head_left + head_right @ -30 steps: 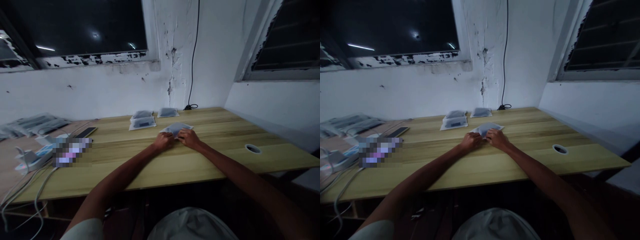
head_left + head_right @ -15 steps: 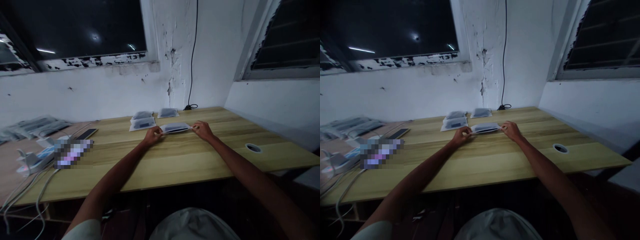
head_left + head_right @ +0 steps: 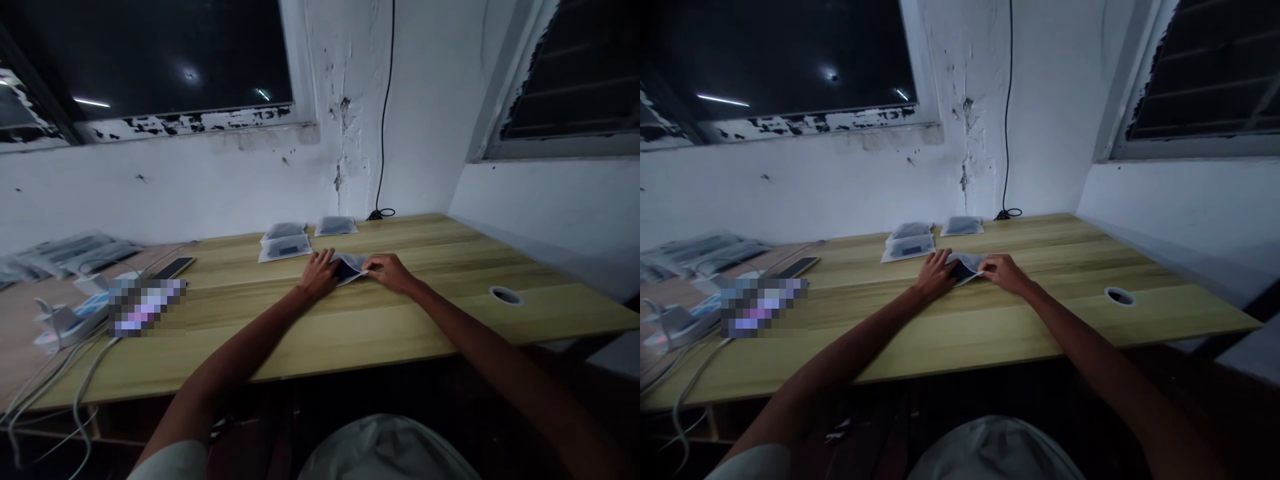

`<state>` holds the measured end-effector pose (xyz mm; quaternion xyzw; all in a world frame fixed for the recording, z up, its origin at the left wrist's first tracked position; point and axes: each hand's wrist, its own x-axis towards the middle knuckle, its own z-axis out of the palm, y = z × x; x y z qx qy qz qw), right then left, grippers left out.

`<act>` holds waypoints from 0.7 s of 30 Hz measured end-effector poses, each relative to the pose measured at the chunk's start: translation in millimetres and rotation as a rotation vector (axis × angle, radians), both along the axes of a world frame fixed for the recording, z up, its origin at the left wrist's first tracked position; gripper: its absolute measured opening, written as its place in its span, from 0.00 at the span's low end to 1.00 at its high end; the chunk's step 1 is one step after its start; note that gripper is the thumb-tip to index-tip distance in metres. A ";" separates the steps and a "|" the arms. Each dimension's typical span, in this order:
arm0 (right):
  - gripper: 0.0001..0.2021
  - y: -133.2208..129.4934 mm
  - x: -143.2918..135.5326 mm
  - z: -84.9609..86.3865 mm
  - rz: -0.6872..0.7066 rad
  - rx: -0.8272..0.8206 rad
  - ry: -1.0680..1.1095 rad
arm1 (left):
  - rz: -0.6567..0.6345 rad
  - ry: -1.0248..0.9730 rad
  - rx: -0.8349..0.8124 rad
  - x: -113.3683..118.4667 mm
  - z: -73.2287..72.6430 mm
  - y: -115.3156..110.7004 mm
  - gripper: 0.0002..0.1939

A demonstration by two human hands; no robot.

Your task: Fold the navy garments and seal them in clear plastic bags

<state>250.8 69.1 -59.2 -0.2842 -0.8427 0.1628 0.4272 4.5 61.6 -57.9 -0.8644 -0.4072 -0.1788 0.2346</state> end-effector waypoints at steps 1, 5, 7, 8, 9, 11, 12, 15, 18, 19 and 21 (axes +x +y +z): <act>0.06 -0.1 -1.5 -2.0 0.017 -0.017 0.000 | 0.012 0.008 -0.002 1.1 -1.5 1.3 0.18; 0.04 5.6 -3.8 -9.0 -0.016 -0.072 0.021 | 0.009 0.019 0.005 3.4 -6.7 4.7 0.11; 0.04 12.8 1.1 -11.6 -0.091 -0.081 0.060 | -0.037 -0.008 0.004 2.6 -6.0 2.3 0.13; 0.04 17.1 4.9 -12.9 -0.133 -0.084 0.084 | -0.079 -0.026 -0.004 2.1 -4.9 -0.1 0.14; 0.04 21.4 9.2 -14.1 -0.169 -0.088 0.106 | -0.134 -0.050 -0.018 1.6 -3.5 -3.2 0.16; 0.06 28.9 17.5 -16.6 -0.221 -0.100 0.127 | -0.273 -0.125 -0.056 1.9 -0.7 -10.1 0.19; 0.07 31.8 20.7 -17.9 -0.238 -0.109 0.126 | -0.348 -0.175 -0.078 2.7 0.5 -13.5 0.20; 0.08 37.7 24.4 -21.4 -0.277 -0.110 0.102 | -0.532 -0.343 -0.130 8.0 2.2 -22.0 0.22; 0.07 43.3 22.6 -24.4 -0.310 -0.088 0.071 | -0.621 -0.487 -0.190 14.2 2.0 -26.0 0.21; 0.06 45.7 22.2 -25.3 -0.332 -0.083 0.061 | -0.606 -0.550 -0.221 15.6 1.8 -26.1 0.19; 0.05 51.1 23.3 -27.3 -0.399 -0.059 0.027 | -0.512 -0.719 -0.287 16.6 2.1 -24.2 0.16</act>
